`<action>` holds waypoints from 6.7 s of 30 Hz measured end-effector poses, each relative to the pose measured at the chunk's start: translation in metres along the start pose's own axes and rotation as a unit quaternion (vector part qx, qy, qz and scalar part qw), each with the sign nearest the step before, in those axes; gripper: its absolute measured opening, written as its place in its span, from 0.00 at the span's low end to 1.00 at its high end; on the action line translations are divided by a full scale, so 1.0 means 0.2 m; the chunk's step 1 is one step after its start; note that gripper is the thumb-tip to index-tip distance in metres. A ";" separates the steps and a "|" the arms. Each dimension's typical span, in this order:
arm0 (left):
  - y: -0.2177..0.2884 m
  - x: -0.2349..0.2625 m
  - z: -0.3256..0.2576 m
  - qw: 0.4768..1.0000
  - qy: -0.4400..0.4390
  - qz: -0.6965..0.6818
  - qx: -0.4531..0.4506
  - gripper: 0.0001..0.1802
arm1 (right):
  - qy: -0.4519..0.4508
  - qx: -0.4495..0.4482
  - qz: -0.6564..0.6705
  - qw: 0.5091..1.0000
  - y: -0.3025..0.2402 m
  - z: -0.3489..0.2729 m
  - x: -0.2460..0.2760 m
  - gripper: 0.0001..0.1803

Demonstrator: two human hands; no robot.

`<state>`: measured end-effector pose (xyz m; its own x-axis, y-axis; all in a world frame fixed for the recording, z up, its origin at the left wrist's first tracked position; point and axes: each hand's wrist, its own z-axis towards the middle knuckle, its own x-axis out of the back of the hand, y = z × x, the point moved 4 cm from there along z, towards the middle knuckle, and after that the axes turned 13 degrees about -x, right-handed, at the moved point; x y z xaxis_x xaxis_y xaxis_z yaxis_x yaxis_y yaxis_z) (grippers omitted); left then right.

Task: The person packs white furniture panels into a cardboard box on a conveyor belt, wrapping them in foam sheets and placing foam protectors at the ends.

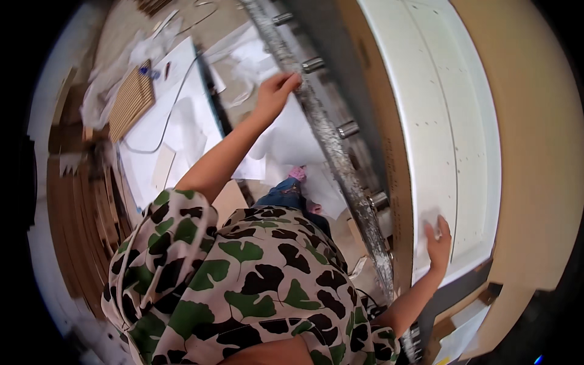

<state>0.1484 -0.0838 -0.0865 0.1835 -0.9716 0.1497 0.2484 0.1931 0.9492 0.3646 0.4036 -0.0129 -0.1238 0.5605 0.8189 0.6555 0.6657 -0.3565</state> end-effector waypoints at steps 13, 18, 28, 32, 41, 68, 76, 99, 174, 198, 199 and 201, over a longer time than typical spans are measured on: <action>-0.29 1.24 -2.90 0.799 -0.147 0.370 0.451 0.16 | -0.184 0.387 0.310 0.849 -0.88 -0.78 -0.65 0.11; -0.20 1.13 -3.00 0.796 -0.253 0.270 0.480 0.18 | -0.307 0.436 0.049 0.845 -0.60 -0.77 -1.57 0.11; -0.96 1.04 -2.28 0.837 -0.050 0.149 0.524 0.25 | -0.318 0.182 -0.073 0.927 0.24 -0.17 -2.36 0.13; -1.66 0.92 -2.02 0.877 0.038 0.084 0.471 0.29 | -0.254 0.082 -0.066 0.961 0.18 0.05 -2.49 0.12; -2.23 0.94 -1.58 0.856 0.044 0.061 0.511 0.30 | -0.154 0.416 -0.050 0.895 -1.29 -0.14 -3.01 0.16; -1.64 1.10 -1.75 0.817 0.118 -0.051 0.562 0.16 | 0.047 -0.145 -0.517 0.842 -1.11 1.66 -2.70 0.34; -1.69 0.78 -1.61 0.894 -0.191 0.235 0.331 0.11 | 0.019 0.528 -0.394 0.752 -2.04 1.53 -3.84 0.37; -1.77 0.82 -1.59 0.864 -0.239 0.233 0.377 0.12 | -0.185 0.306 -0.379 0.854 -1.24 1.80 -4.00 0.14; 1.43 0.55 -1.00 0.727 -0.284 0.045 -0.623 0.22 | 0.093 -0.254 0.578 0.770 1.52 -2.31 -0.98 0.13; 2.15 -1.86 0.03 0.652 -0.065 0.019 -0.755 0.39 | 0.545 -0.012 -0.234 0.805 0.63 -1.35 0.77 0.33; 2.07 -2.06 0.09 0.658 -0.075 0.007 -0.749 0.39 | 0.526 -0.046 -0.184 0.829 0.87 -1.18 0.78 0.35; 1.82 -2.44 0.24 0.650 -0.167 0.093 -0.736 0.37 | 0.448 -0.104 -0.189 0.868 1.08 -0.92 0.79 0.35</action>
<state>0.1046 0.4536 0.1990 0.1853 -0.8409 0.5085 0.9370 -0.0047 -0.3493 0.6238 0.5463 0.1215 0.2084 -0.3481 0.9140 0.8258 0.5634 0.0263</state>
